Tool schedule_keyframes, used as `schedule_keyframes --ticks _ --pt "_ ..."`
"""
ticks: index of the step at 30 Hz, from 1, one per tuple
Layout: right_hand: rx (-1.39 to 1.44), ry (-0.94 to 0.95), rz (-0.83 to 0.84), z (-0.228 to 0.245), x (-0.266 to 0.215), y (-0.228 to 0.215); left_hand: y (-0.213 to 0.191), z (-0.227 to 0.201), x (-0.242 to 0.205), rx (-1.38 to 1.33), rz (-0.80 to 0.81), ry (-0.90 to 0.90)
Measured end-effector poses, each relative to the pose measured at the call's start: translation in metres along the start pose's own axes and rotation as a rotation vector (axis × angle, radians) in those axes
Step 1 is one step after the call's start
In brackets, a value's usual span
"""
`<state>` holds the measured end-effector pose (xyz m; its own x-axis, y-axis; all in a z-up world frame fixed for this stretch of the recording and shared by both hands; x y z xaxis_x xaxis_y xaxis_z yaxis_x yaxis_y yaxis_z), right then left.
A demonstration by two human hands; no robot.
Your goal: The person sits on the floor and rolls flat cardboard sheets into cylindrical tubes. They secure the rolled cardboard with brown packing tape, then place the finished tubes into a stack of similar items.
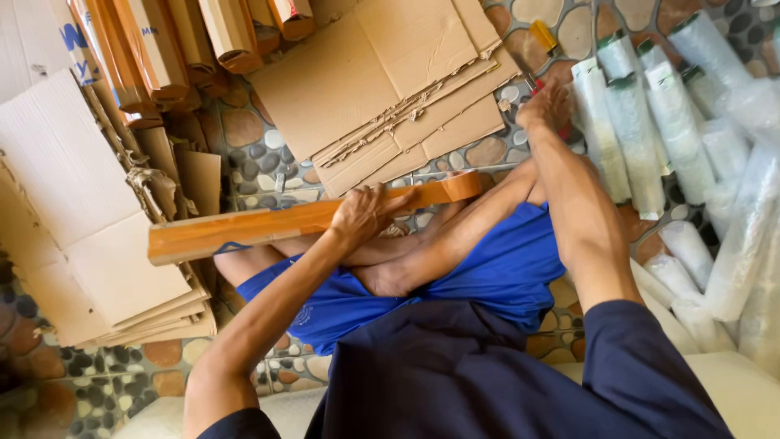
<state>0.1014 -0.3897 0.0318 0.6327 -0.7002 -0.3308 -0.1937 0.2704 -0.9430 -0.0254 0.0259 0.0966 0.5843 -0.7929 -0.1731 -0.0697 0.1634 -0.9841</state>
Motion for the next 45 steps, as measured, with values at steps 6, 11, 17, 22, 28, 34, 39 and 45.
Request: schedule_keyframes --ticks 6,11,17,22,28,34,39,45 --pt "0.274 -0.158 -0.085 0.010 -0.042 -0.006 -0.013 0.006 -0.023 0.000 0.018 0.032" --pt "-0.190 -0.817 0.416 0.054 -0.281 -0.195 -0.006 0.018 -0.014 -0.378 0.247 -0.039" --pt "-0.366 -1.089 0.407 0.033 -0.280 -0.036 -0.015 0.017 -0.021 -0.190 0.079 -0.052" --pt "-0.298 -0.984 0.475 0.088 -0.290 -0.006 -0.154 0.067 -0.081 -0.292 -0.036 -0.225" --pt "0.208 -1.152 0.377 0.130 -0.334 -0.048 -0.254 0.083 -0.084 -0.490 -0.503 -0.224" --pt "0.701 -1.258 0.359 0.125 -0.399 -0.055 -0.338 0.138 -0.115 -1.053 -1.077 -0.247" --pt "0.414 -0.970 0.133 0.079 -0.379 -0.052 -0.298 0.208 -0.137 -1.300 -1.181 -0.370" --pt "0.135 -0.979 -0.180 0.062 -0.385 -0.057 -0.212 0.246 -0.145 -0.810 -0.644 -0.812"
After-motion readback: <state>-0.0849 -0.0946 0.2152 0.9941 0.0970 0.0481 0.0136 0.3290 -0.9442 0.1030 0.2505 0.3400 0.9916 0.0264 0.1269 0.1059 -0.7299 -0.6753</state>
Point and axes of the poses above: each hand's wrist, its own x-axis towards the middle knuckle, its own y-axis out of the palm, z = x × y, the point moved 7 cm from there along x, towards the middle knuckle, and after that the axes turned 8 degrees about -x, right-handed, at the moved point
